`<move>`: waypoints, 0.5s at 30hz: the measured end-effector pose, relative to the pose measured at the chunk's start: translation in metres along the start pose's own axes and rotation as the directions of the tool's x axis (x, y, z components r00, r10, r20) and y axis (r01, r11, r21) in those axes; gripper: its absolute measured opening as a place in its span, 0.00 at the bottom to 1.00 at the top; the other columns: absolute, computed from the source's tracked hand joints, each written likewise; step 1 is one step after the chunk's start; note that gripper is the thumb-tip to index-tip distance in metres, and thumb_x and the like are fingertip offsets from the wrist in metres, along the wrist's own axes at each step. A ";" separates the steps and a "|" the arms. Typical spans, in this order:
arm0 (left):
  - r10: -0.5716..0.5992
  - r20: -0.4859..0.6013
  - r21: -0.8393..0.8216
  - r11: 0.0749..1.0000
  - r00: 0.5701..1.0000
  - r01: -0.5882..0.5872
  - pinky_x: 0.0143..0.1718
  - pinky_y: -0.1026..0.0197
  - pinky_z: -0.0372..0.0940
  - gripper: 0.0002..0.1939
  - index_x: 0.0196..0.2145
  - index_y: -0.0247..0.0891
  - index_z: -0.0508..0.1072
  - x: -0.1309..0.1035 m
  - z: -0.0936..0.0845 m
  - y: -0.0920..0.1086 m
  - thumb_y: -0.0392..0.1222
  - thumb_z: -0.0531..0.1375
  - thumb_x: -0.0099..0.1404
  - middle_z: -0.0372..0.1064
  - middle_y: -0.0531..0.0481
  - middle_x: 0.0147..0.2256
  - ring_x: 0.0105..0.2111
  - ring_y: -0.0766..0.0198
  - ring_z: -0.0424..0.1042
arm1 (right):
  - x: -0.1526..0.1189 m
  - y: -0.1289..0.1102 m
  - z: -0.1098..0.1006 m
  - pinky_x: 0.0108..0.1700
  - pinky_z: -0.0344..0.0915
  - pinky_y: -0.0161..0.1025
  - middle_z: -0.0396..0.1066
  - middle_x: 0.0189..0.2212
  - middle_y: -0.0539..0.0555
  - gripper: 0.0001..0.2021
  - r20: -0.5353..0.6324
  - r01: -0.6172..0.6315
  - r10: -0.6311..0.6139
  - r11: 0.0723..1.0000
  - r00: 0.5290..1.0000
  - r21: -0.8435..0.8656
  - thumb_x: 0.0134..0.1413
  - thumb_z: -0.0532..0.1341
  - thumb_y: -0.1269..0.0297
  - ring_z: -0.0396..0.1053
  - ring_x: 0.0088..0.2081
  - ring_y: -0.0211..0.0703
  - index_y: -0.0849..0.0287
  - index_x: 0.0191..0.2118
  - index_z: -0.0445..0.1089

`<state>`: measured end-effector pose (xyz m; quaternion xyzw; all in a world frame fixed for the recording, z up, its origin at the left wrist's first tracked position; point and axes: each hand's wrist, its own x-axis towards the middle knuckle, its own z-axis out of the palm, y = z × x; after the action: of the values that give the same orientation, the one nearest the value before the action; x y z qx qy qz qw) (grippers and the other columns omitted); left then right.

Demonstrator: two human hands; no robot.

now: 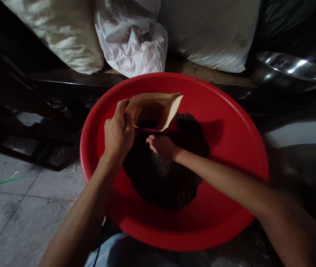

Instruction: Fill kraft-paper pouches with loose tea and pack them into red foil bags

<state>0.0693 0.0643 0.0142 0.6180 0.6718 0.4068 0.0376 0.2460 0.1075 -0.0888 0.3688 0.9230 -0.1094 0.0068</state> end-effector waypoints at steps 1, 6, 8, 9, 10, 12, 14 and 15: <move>0.004 -0.006 -0.003 1.000 1.000 -0.004 0.40 0.57 0.69 0.21 0.59 0.41 0.72 0.000 0.001 -0.001 0.43 0.50 0.74 0.78 0.44 0.38 0.32 0.57 0.75 | 0.010 -0.007 0.004 0.48 0.68 0.42 0.74 0.54 0.62 0.16 -0.005 0.107 -0.107 0.994 0.994 -0.037 0.72 0.50 0.71 0.75 0.51 0.50 0.62 0.55 0.71; 0.025 0.017 -0.021 0.999 1.000 -0.024 0.32 0.61 0.63 0.21 0.60 0.39 0.72 -0.003 -0.001 -0.004 0.43 0.49 0.74 0.79 0.44 0.40 0.28 0.61 0.73 | 0.063 -0.030 0.018 0.53 0.69 0.44 0.75 0.51 0.67 0.17 0.143 0.231 -0.216 0.968 0.966 -0.099 0.69 0.50 0.78 0.75 0.54 0.52 0.68 0.53 0.75; 0.023 0.020 -0.022 1.000 1.000 -0.023 0.30 0.61 0.61 0.22 0.61 0.39 0.71 -0.005 -0.002 -0.005 0.43 0.49 0.75 0.79 0.44 0.39 0.27 0.61 0.72 | 0.071 -0.031 0.020 0.54 0.70 0.44 0.77 0.49 0.68 0.17 0.148 0.223 -0.211 0.972 0.966 -0.077 0.68 0.51 0.80 0.76 0.53 0.51 0.70 0.52 0.76; 0.021 0.016 -0.021 1.000 1.000 -0.021 0.30 0.61 0.60 0.22 0.61 0.39 0.72 -0.006 -0.003 -0.005 0.43 0.49 0.75 0.79 0.44 0.40 0.27 0.61 0.71 | 0.070 -0.030 0.019 0.54 0.70 0.44 0.77 0.48 0.68 0.17 0.146 0.217 -0.205 0.974 0.968 -0.066 0.68 0.51 0.80 0.76 0.52 0.52 0.70 0.52 0.76; 0.019 0.015 -0.017 1.000 1.000 -0.019 0.29 0.61 0.60 0.22 0.60 0.40 0.72 -0.006 -0.003 -0.005 0.43 0.49 0.74 0.79 0.44 0.40 0.27 0.61 0.71 | 0.066 -0.029 0.016 0.53 0.71 0.45 0.78 0.48 0.68 0.17 0.145 0.207 -0.197 0.977 0.970 -0.057 0.68 0.51 0.80 0.77 0.52 0.53 0.70 0.51 0.76; 0.015 0.021 -0.008 1.000 1.000 -0.015 0.29 0.61 0.59 0.22 0.60 0.41 0.73 -0.008 -0.005 -0.005 0.43 0.50 0.74 0.79 0.45 0.38 0.26 0.61 0.70 | 0.050 -0.026 0.007 0.51 0.72 0.47 0.78 0.46 0.68 0.16 0.139 0.165 -0.159 0.986 0.978 -0.036 0.66 0.53 0.79 0.78 0.49 0.56 0.69 0.50 0.76; 0.009 0.040 -0.006 1.000 0.999 -0.008 0.29 0.60 0.58 0.22 0.59 0.41 0.73 -0.008 -0.005 -0.003 0.43 0.50 0.74 0.78 0.47 0.35 0.24 0.62 0.69 | 0.027 -0.024 -0.006 0.50 0.72 0.48 0.79 0.46 0.68 0.15 0.107 0.039 -0.047 0.996 0.993 0.076 0.64 0.55 0.77 0.79 0.49 0.58 0.67 0.49 0.77; 0.003 0.052 -0.008 1.000 0.999 -0.003 0.29 0.60 0.59 0.22 0.59 0.41 0.73 -0.006 -0.005 -0.002 0.42 0.50 0.73 0.77 0.47 0.33 0.24 0.61 0.68 | 0.013 -0.023 -0.014 0.51 0.73 0.47 0.80 0.45 0.67 0.15 0.090 -0.031 0.019 0.990 0.996 0.138 0.63 0.56 0.77 0.79 0.49 0.57 0.65 0.50 0.77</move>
<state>0.0664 0.0571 0.0137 0.6292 0.6680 0.3932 0.0570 0.2217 0.1033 -0.0720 0.3748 0.9071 -0.1900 0.0233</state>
